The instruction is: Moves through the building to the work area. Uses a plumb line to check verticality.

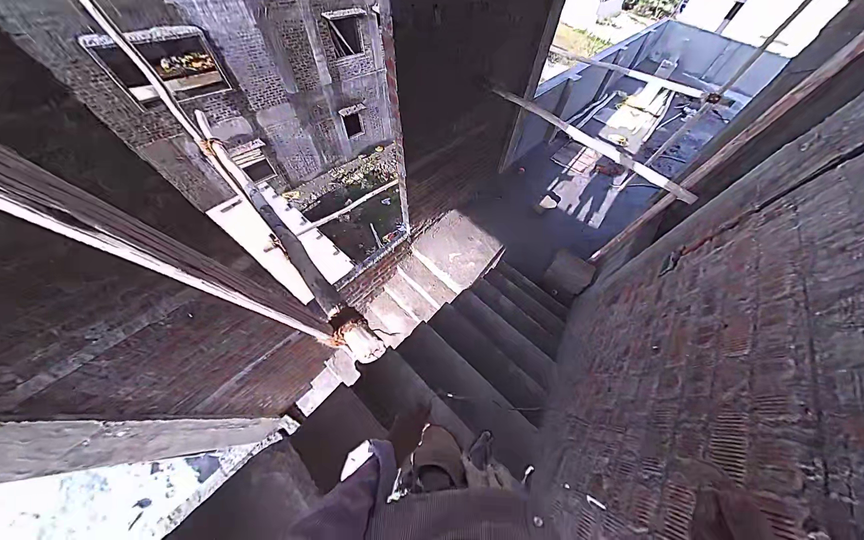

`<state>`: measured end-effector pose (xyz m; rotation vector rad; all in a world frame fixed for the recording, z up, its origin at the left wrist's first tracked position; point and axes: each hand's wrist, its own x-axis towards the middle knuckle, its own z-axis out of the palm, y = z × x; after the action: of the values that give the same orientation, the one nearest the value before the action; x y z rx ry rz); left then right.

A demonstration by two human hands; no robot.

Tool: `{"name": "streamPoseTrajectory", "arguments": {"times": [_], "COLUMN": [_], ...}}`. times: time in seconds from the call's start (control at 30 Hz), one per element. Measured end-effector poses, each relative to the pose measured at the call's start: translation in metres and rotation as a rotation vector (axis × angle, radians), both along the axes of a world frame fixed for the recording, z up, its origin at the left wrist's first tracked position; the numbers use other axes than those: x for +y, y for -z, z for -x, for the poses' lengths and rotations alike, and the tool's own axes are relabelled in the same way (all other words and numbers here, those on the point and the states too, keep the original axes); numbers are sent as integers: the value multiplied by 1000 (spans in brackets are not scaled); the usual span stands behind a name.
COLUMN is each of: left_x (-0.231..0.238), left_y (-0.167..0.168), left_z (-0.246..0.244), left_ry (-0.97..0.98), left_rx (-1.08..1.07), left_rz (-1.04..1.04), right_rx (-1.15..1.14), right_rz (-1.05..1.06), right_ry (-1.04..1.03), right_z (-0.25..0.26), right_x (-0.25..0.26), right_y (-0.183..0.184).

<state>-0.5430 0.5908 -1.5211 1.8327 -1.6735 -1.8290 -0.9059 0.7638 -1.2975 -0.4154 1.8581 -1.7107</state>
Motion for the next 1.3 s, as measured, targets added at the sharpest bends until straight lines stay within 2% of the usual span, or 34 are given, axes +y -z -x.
{"name": "streamPoseTrajectory", "arguments": {"times": [0.2,0.27,0.37,0.47,0.63,0.77,0.83,0.93,1.0,1.07,1.17,1.3], "left_x": [-43,-37,-70,-116,-209,-298,-295,-332,-355,-377,-401,-456], "left_y": [71,71,62,97,162,192,198,203,220,247,311,377], "left_z": [87,100,131,162,212,256,256,273,291,311,332,378], "left_ry": [-261,-271,-269,-300,-172,-227,-256,-339,-401,-449,-536,-793], "left_rx": [45,27,46,50,62,102,83,110,117,106,91,140], "left_rz": [32,-7,25,93,116,128,26,50,69,51,42,115], "right_rx": [17,-60,-142,-148,-71,-76,-99,-54,-8,39,97,94], "right_rz": [77,43,53,20,48,125,55,35,31,13,7,57], "right_ry": [-83,-69,-93,-63,97,310,318,148,55,30,30,-48], "right_z": [69,72,100,141,207,257,265,298,329,359,392,436], "right_x": [-67,-67,-82,-102,-149,-225,-239,-292,-326,-364,-418,-504], "right_y": [91,106,122,149,213,264,263,261,272,291,340,407]}}
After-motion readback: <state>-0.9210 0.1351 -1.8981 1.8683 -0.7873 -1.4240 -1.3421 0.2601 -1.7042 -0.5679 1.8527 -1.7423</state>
